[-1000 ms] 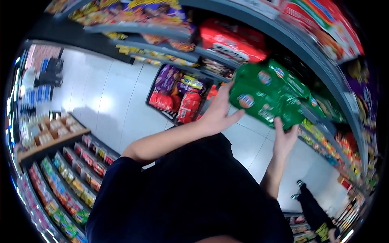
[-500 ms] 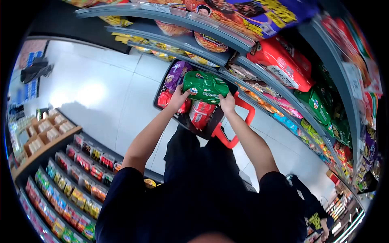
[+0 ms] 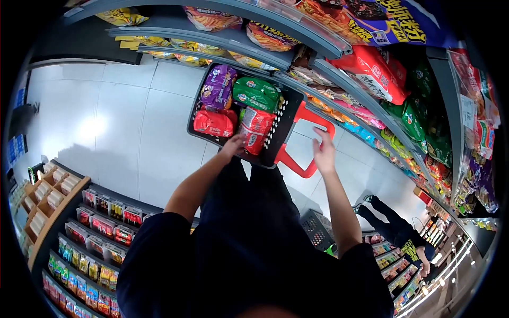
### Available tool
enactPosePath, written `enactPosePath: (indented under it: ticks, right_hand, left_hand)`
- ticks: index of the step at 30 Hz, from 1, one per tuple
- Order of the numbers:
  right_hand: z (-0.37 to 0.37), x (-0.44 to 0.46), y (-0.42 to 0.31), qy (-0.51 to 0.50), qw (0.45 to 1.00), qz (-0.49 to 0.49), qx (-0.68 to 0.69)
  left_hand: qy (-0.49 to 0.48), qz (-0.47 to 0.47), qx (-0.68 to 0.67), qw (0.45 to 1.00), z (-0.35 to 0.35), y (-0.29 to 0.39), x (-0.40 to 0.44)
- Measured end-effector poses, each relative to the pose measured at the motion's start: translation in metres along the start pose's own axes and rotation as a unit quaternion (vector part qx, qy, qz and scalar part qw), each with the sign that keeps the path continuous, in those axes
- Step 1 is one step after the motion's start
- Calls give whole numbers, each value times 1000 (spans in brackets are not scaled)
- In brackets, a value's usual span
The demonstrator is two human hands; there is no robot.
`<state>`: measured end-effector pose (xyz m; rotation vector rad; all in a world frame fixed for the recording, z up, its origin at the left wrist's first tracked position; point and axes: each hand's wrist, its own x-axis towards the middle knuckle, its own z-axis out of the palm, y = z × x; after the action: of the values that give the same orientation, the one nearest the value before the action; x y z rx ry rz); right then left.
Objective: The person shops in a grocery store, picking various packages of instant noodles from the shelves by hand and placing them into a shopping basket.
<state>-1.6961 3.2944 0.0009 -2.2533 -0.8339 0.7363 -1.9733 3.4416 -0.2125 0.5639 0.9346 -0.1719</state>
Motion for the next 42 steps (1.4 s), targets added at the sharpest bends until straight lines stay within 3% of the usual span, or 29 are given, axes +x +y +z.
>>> enactPosePath:
  ticks: [1,2,4,5,6,7,9,10,12,18,22,26,28,30,31,32,33,34,35,36,38,40,42]
  right_hand:
    - [-15,-8,-6,22,994,-50,-90]
    - [-24,-17,-8,44,977,-101,-183]
    - [-20,-32,-3,12,955,-147,-258]
    - [-16,-34,3,-3,938,-172,-302]
    - [-13,-34,8,-11,937,-174,-304]
    - [-9,-34,19,7,943,-196,-271]
    - [1,-25,31,25,952,-209,-224]
    - [4,-30,27,26,958,-192,-212]
    - [8,-32,24,34,963,-175,-203]
    - [16,-35,18,43,962,-183,-196]
    - [22,-45,19,50,958,-203,-197]
    - [15,-46,31,39,955,-223,-194]
    - [11,-48,38,39,953,-230,-192]
    - [9,-48,42,38,955,-238,-175]
    - [11,-48,42,50,955,-243,-160]
    - [12,-50,43,55,954,-247,-158]
    - [14,-51,45,62,954,-251,-154]
    - [16,-49,44,71,952,-257,-148]
    - [17,-49,40,79,953,-260,-134]
    - [17,-50,37,87,953,-264,-121]
    - [21,-47,29,101,952,-273,-97]
    - [26,-44,22,115,951,-278,-75]
    - [31,-41,21,116,951,-280,-62]
  left_hand:
    - [20,-20,59,998,-9,-28,18]
    - [39,53,212,975,-8,-28,21]
    - [74,201,480,850,11,-19,52]
    - [65,277,501,817,28,10,60]
    - [119,321,528,777,35,17,97]
    - [130,350,517,770,51,46,105]
    - [122,332,563,747,73,76,143]
    - [71,240,528,811,84,80,160]
    - [45,205,568,796,97,68,181]
    - [136,129,747,638,131,39,198]
    - [190,80,791,575,146,11,214]
    - [125,115,741,650,130,34,193]
    - [43,116,685,718,121,57,185]
    - [-35,173,399,900,76,54,212]
    - [-15,203,309,929,69,53,186]
    - [9,203,403,892,55,48,168]
    - [19,228,401,887,45,31,142]
    - [-36,237,367,899,28,7,127]
    - [-15,229,375,898,22,-14,100]
    - [-29,194,280,940,19,-38,67]
    - [-39,154,319,934,39,-43,-18]
    - [-78,188,117,972,57,-70,-72]
    - [-53,164,122,977,101,-47,-129]
